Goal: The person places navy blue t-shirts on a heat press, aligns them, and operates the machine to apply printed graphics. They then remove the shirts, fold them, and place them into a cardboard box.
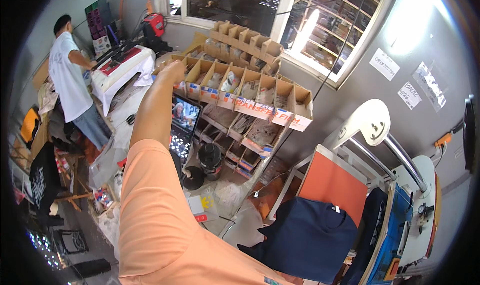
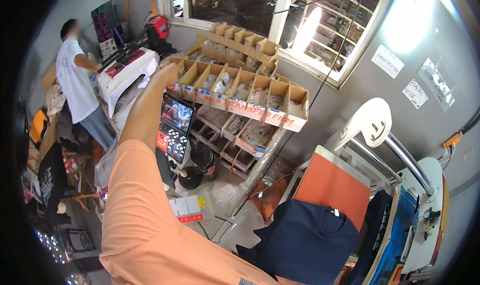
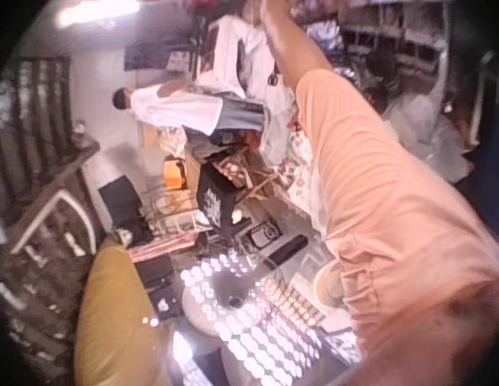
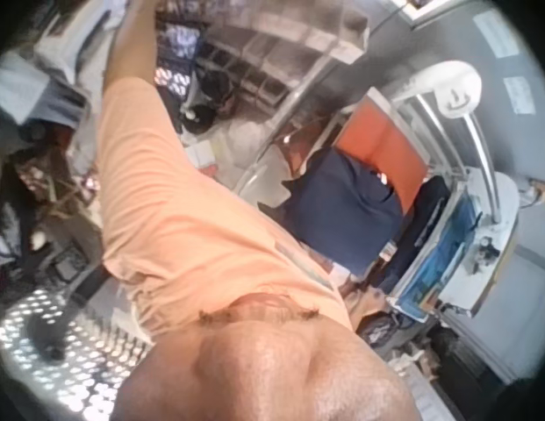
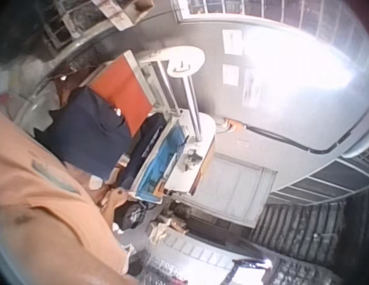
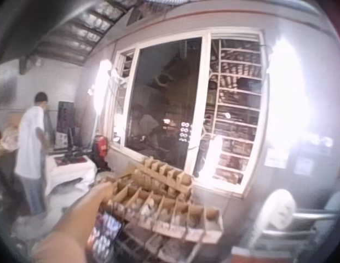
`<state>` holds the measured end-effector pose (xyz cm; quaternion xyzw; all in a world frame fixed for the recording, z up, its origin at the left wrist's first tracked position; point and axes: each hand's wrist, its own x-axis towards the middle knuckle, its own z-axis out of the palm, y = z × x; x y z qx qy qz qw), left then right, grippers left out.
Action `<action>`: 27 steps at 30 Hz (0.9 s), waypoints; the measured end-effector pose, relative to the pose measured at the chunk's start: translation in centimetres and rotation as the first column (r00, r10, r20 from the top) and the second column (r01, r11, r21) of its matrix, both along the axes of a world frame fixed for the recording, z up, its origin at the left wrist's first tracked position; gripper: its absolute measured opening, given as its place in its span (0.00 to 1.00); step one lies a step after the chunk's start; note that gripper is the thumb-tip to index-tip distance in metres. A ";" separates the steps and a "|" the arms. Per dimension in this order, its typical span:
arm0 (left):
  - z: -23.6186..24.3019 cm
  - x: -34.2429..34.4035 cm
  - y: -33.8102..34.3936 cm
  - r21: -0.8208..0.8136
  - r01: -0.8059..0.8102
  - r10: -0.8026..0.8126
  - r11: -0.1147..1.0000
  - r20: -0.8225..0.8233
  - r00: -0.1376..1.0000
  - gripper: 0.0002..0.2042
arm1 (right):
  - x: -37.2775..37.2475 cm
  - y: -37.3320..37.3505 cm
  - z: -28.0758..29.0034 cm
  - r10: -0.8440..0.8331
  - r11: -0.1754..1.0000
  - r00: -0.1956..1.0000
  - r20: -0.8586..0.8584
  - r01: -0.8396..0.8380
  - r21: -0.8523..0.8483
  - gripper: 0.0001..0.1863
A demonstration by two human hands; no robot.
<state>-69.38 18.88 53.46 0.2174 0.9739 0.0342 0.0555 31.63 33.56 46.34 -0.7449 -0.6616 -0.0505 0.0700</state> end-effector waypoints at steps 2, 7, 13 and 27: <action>-0.1 -1.8 1.1 -0.053 0.032 -0.026 0.998 0.109 0.994 0.22 | 0.5 -2.6 0.4 -0.047 0.998 0.998 0.047 0.049 -0.034 0.12; -0.1 -1.4 1.5 0.151 0.068 -0.031 0.986 -0.237 0.971 0.17 | -0.7 -4.8 0.3 -0.043 0.998 0.996 0.084 0.047 -0.041 0.11; 5.8 -0.8 2.0 0.766 0.302 -0.228 0.568 -0.206 0.952 0.08 | 1.1 3.6 -6.6 0.310 0.924 0.938 -0.152 -0.260 0.281 0.07; -5.5 62.0 12.5 0.823 0.510 -0.962 0.250 0.270 0.037 0.33 | -17.4 5.7 -2.2 0.038 0.506 0.321 -0.946 -0.823 -0.258 0.11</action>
